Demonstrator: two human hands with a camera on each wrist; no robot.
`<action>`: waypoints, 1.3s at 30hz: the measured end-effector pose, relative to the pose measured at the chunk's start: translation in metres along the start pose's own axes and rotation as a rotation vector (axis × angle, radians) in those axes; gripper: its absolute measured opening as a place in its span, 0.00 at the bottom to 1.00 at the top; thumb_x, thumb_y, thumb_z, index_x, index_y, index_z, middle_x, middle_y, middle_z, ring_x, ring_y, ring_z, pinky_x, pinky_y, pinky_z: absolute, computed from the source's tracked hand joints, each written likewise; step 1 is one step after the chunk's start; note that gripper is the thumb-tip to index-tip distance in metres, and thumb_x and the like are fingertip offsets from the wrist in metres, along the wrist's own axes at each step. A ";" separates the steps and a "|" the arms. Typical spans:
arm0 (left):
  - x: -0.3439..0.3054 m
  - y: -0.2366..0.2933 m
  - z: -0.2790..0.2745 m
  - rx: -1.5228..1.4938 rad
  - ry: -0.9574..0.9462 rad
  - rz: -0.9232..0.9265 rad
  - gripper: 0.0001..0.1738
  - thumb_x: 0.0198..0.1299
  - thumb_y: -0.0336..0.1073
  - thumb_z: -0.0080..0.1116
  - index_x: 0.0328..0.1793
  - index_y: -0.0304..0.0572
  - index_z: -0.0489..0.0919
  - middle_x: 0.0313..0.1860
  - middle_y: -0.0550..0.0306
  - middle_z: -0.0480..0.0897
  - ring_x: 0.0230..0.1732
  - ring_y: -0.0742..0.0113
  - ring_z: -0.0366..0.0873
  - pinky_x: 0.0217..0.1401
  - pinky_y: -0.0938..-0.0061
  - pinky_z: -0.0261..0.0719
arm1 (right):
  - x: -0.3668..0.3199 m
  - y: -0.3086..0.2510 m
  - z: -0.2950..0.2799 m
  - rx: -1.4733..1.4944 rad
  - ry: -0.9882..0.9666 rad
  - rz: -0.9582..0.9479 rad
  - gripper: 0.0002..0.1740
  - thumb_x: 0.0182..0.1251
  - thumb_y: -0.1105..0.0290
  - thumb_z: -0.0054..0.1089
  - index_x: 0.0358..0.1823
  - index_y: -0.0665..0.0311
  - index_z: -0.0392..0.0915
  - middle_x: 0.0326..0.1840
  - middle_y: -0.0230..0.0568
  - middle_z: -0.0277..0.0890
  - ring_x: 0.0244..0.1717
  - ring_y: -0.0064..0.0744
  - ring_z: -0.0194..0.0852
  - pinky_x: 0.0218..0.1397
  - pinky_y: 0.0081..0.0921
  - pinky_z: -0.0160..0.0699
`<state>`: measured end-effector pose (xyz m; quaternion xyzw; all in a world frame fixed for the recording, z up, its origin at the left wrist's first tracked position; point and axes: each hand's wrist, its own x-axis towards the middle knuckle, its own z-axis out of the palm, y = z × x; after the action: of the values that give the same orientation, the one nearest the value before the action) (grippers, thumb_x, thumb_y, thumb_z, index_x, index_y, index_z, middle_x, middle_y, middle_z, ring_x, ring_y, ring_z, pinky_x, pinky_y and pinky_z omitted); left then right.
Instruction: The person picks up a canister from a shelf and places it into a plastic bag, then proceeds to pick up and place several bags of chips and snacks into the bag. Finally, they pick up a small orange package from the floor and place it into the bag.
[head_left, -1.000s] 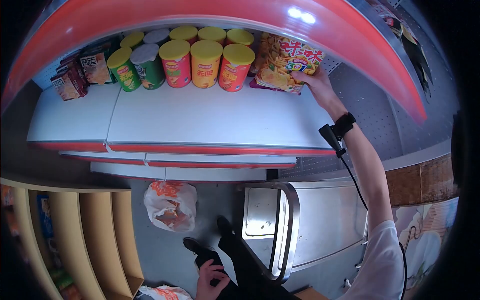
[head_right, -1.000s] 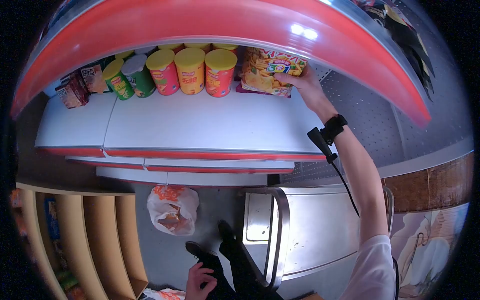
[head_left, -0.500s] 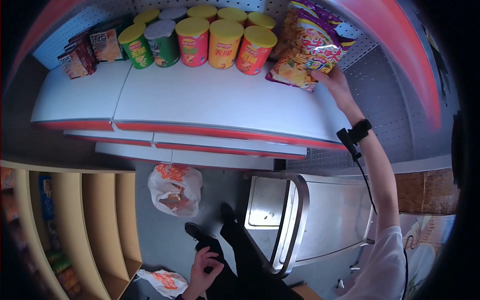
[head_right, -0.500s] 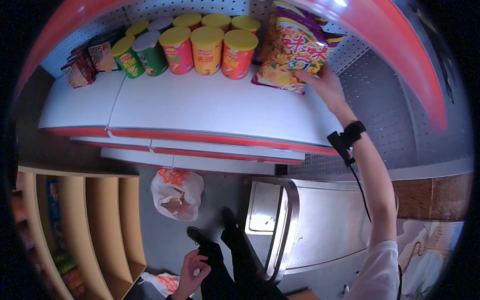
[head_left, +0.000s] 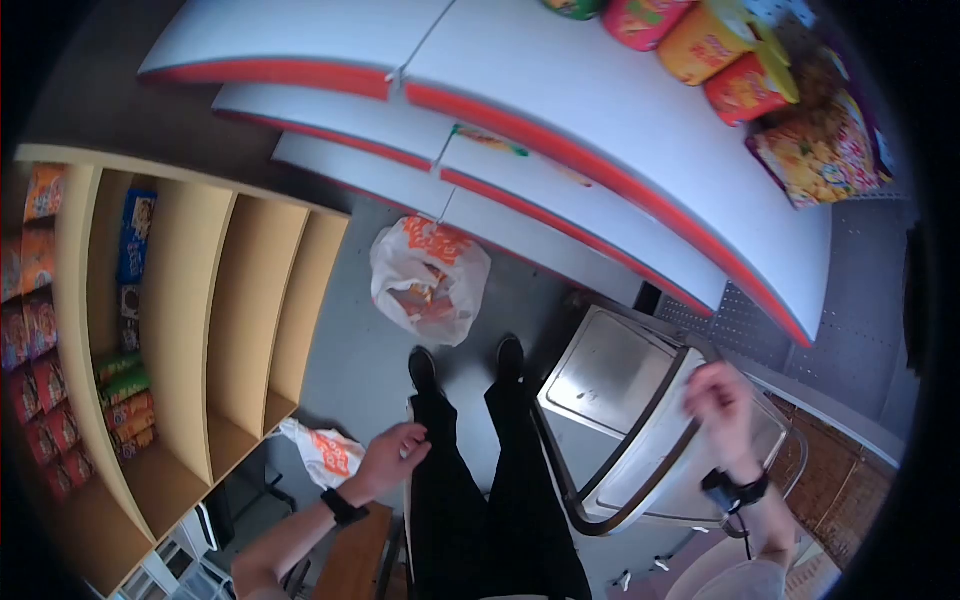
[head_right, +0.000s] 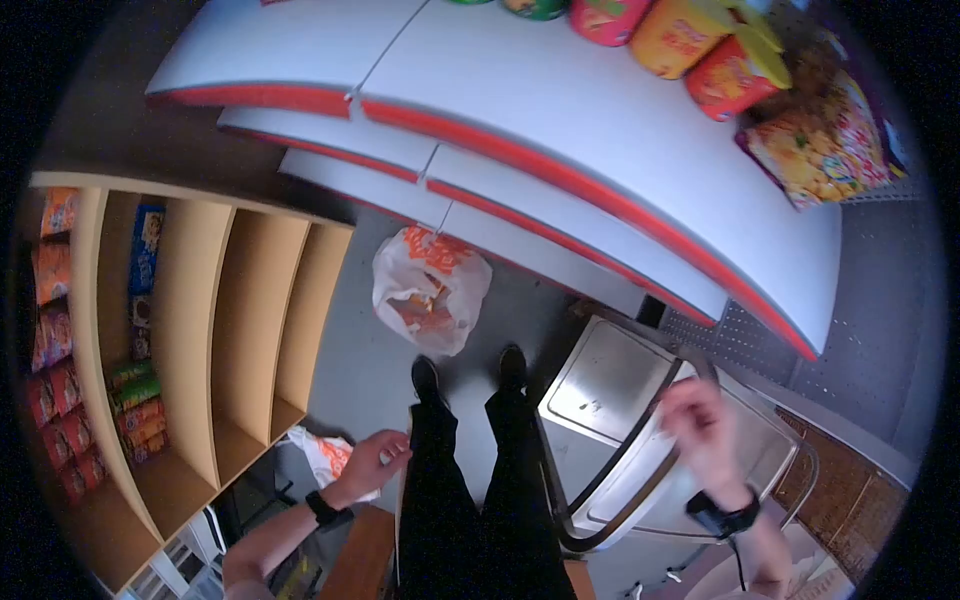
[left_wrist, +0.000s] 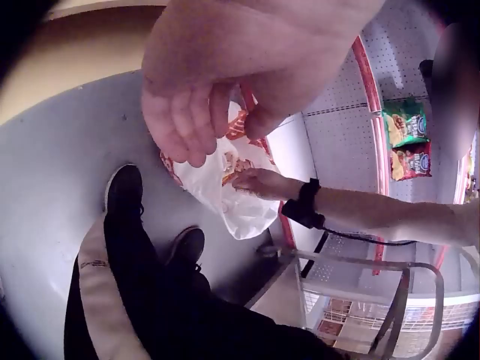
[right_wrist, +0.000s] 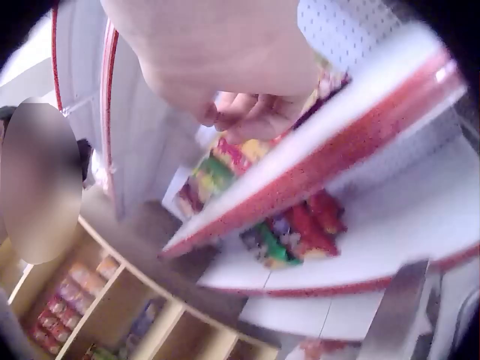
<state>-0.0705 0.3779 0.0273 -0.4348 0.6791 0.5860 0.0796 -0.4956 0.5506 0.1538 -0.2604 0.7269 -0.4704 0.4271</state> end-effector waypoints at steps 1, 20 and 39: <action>0.006 -0.012 -0.011 0.040 0.008 -0.004 0.16 0.60 0.35 0.64 0.52 0.37 0.77 0.38 0.53 0.83 0.35 0.65 0.82 0.39 0.74 0.81 | 0.002 0.012 0.033 0.043 -0.150 0.030 0.06 0.67 0.74 0.59 0.44 0.62 0.77 0.32 0.32 0.77 0.30 0.20 0.76 0.32 0.17 0.72; 0.073 -0.243 -0.158 -0.255 0.044 -0.422 0.12 0.64 0.31 0.60 0.52 0.36 0.77 0.41 0.57 0.84 0.42 0.71 0.82 0.46 0.77 0.80 | 0.300 0.389 0.449 -0.482 -0.175 0.323 0.22 0.63 0.58 0.61 0.51 0.68 0.76 0.46 0.52 0.81 0.48 0.48 0.80 0.52 0.37 0.78; 0.101 -0.354 -0.140 -0.455 0.030 -0.633 0.11 0.65 0.27 0.58 0.52 0.37 0.76 0.45 0.56 0.83 0.47 0.71 0.81 0.53 0.77 0.76 | 0.346 0.566 0.522 0.177 -0.095 0.680 0.22 0.70 0.54 0.56 0.51 0.67 0.80 0.45 0.31 0.81 0.41 0.19 0.78 0.40 0.19 0.77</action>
<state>0.1659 0.2296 -0.2506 -0.6380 0.3652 0.6615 0.1482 -0.2032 0.2778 -0.5899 0.0129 0.7077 -0.3500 0.6136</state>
